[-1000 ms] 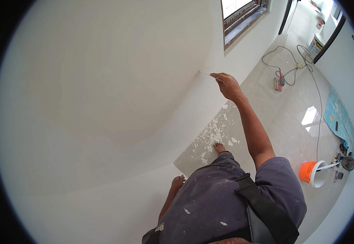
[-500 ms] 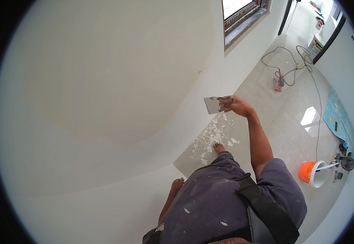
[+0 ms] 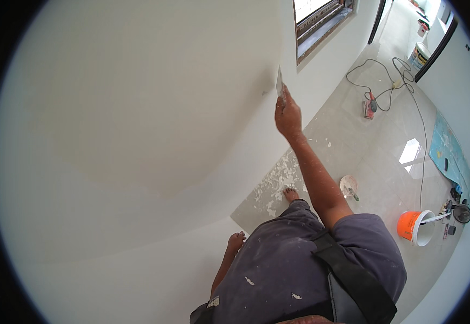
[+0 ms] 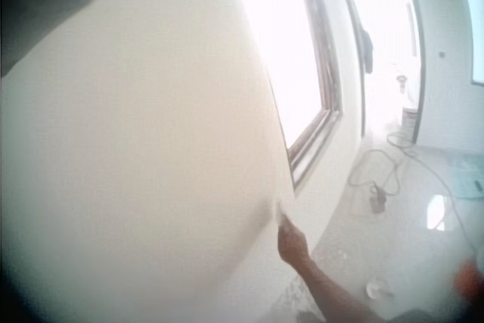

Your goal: The person applies white plaster to a wall using a trowel. They scoop the material from a bucket on the floor and spread it across the wall surface in smooth strokes, working near a window.

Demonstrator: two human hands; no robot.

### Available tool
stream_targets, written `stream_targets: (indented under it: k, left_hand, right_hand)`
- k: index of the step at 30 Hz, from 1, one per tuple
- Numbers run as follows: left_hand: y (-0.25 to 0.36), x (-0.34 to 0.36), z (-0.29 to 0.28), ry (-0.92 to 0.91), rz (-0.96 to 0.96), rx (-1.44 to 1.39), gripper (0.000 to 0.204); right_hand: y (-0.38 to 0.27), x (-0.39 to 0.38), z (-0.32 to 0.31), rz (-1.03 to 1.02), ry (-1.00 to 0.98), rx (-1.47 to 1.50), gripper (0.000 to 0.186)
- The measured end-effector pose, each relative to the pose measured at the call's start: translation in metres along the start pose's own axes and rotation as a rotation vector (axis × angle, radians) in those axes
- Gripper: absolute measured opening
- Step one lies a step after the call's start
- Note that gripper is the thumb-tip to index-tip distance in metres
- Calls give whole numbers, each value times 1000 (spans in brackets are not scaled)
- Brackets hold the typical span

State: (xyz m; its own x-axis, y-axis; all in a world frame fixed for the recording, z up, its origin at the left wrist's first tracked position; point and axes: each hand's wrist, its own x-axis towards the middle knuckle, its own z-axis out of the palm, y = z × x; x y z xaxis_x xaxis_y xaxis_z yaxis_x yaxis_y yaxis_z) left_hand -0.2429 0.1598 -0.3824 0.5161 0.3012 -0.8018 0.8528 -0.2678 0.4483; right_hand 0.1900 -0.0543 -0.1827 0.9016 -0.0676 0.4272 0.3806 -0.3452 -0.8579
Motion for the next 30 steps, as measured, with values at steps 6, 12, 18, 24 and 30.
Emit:
stream_targets:
  k: [6,12,18,24,30]
  left_hand:
    - [-38,17,10,28,-28,101,52]
    - [-51,31,10,35,0,272,51]
    - [-11,6,-2,45,26,-12,45]
    - [-31,25,15,9,-25,105,45]
    - [-71,69,21,-34,123,212,45]
  right_hand:
    - [-16,-72,64,-28,-248,-66,55]
    - [15,-75,11,3,-191,7,41]
    - [16,12,-3,433,-131,325,48]
    - [-47,-78,24,-190,-302,118,54]
    - [-26,-29,-21,32,-293,35,45]
